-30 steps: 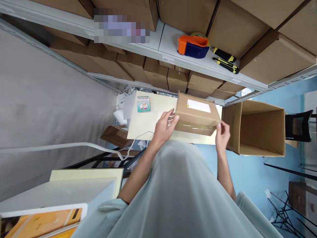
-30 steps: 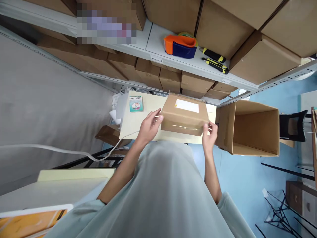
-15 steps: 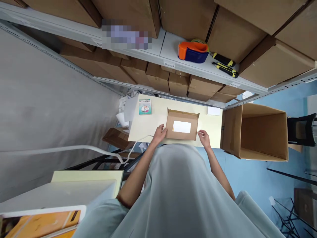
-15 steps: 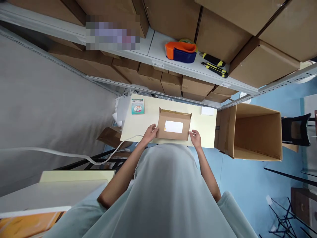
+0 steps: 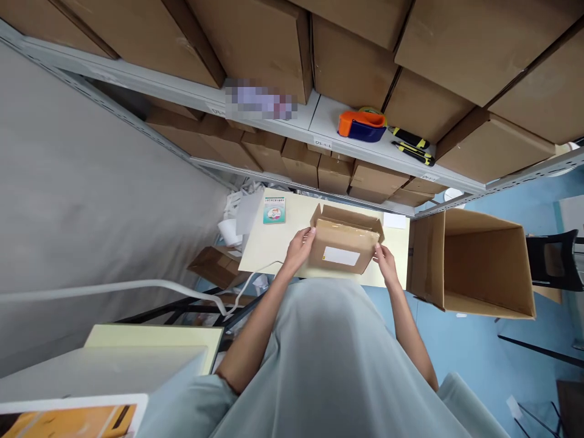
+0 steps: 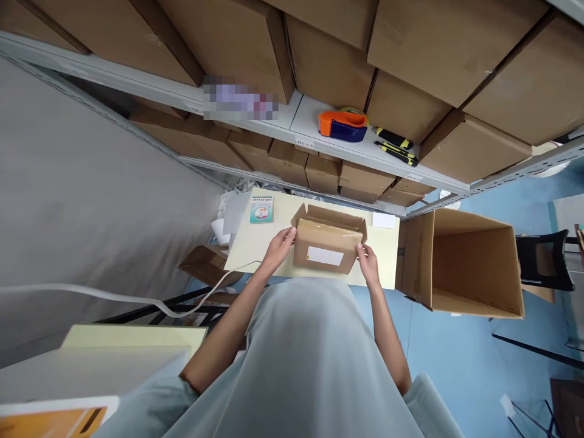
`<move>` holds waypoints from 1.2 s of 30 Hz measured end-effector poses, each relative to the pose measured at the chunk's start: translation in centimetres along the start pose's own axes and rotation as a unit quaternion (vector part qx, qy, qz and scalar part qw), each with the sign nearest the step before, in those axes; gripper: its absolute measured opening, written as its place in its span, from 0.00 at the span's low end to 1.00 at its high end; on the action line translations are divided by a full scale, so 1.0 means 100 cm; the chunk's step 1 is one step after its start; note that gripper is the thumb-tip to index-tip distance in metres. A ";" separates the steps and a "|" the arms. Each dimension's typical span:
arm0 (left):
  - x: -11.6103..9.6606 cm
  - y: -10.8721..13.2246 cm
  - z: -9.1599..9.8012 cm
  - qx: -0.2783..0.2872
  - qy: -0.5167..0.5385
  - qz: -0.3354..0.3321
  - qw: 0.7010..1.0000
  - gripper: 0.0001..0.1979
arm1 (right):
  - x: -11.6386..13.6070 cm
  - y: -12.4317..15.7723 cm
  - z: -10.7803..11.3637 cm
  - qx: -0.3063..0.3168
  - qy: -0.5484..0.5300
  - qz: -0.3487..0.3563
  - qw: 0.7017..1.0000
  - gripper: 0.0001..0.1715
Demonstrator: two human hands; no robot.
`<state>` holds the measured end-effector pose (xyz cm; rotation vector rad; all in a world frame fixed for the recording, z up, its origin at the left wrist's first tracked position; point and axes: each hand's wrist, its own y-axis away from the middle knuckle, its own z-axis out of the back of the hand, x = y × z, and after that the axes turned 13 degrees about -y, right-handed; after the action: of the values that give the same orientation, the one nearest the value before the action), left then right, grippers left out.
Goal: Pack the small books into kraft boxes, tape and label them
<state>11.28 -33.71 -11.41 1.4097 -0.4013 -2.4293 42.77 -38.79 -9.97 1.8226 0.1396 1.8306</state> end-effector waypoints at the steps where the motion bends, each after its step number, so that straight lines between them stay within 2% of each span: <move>1: -0.002 0.008 0.003 -0.004 0.017 -0.005 1.000 0.33 | 0.004 0.008 0.005 -0.001 0.000 0.011 1.000 0.42; 4: -0.006 0.025 0.013 -0.011 0.056 -0.011 0.998 0.34 | 0.010 0.025 0.012 -0.007 -0.009 0.055 0.998 0.39; 6: -0.006 0.028 0.016 -0.007 0.083 0.001 0.996 0.33 | 0.008 0.029 0.012 -0.026 -0.026 0.071 0.997 0.39; 11: 0.009 0.013 0.013 0.015 0.155 0.056 0.986 0.23 | -0.014 0.015 -0.001 -0.021 -0.095 0.018 0.995 0.36; 13: 0.019 0.007 0.012 0.027 0.138 0.080 0.987 0.19 | -0.024 0.008 -0.004 -0.004 -0.084 -0.008 0.996 0.37; 16: 0.028 0.006 0.015 0.036 0.059 0.103 0.992 0.16 | -0.030 0.003 -0.001 0.027 -0.027 -0.043 0.998 0.42; 18: 0.025 0.013 0.020 -0.018 -0.010 0.075 0.997 0.17 | -0.024 0.005 0.003 0.014 0.037 -0.015 0.999 0.44; 21: 0.004 0.031 0.026 -0.150 -0.105 -0.061 0.981 0.20 | -0.003 0.009 0.005 -0.062 0.148 0.142 0.977 0.41; 22: -0.005 0.036 0.026 -0.165 -0.123 -0.116 0.972 0.19 | 0.007 0.010 0.003 -0.069 0.176 0.196 0.962 0.37; 23: -0.015 0.040 0.024 -0.154 -0.135 -0.163 0.965 0.19 | 0.015 0.010 -0.001 -0.051 0.197 0.234 0.951 0.32; 25: -0.032 0.043 0.018 -0.087 -0.160 -0.228 0.956 0.17 | 0.031 0.007 -0.014 0.045 0.224 0.249 0.941 0.24; 27: -0.041 0.040 0.010 -0.018 -0.214 -0.250 0.944 0.16 | 0.040 -0.001 -0.029 0.153 0.246 0.217 0.932 0.21; 29: -0.041 0.037 0.004 0.016 -0.277 -0.234 0.932 0.16 | 0.044 -0.012 -0.041 0.207 0.271 0.200 0.919 0.20; 33: -0.020 0.039 0.005 0.038 -0.333 -0.176 0.926 0.15 | 0.041 -0.035 -0.046 0.189 0.303 0.228 0.906 0.26; 36: 0.001 0.048 0.008 0.058 -0.343 -0.163 0.923 0.14 | 0.033 -0.049 -0.042 0.178 0.331 0.225 0.899 0.30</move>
<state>11.11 -38.08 -9.24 0.6414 -0.4950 -3.1881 40.52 -31.95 -9.54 1.4365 0.3425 2.8728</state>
